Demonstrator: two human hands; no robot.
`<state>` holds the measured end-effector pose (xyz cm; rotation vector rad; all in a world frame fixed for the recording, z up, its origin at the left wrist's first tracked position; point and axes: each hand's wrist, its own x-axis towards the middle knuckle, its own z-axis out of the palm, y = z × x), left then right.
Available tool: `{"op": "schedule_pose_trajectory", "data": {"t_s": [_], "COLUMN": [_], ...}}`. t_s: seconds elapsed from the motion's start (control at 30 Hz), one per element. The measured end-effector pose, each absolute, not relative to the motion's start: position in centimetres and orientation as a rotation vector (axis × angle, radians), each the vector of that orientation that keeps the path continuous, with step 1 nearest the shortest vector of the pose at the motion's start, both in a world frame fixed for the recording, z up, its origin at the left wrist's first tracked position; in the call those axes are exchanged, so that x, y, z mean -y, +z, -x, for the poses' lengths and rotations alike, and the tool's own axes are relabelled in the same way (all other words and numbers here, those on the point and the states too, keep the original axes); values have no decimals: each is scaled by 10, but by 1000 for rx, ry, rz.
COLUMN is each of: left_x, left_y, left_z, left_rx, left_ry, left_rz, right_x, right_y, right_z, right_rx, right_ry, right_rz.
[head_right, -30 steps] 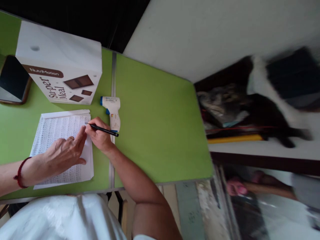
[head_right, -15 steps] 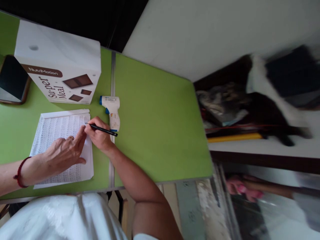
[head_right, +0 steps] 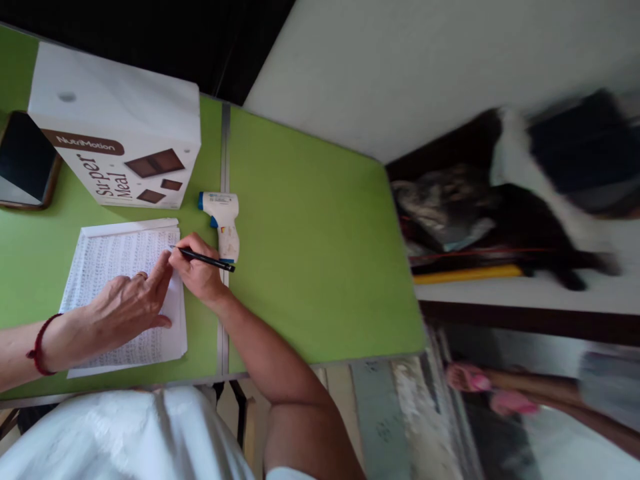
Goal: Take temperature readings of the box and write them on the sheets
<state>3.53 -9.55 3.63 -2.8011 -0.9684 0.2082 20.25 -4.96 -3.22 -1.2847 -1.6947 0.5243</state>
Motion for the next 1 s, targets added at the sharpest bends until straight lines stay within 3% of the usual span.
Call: {"op": "schedule_pose_trajectory", "data": {"t_s": [1.0], "left_x": [91], "left_y": [36], "left_z": [-41], "left_rx": [992], "left_ry": [260], "left_rz": [2823], "right_x": [50], "right_y": [-37], "right_z": [-204], "right_rx": [1658], "right_ry": [469], "right_rz": [1276]}}
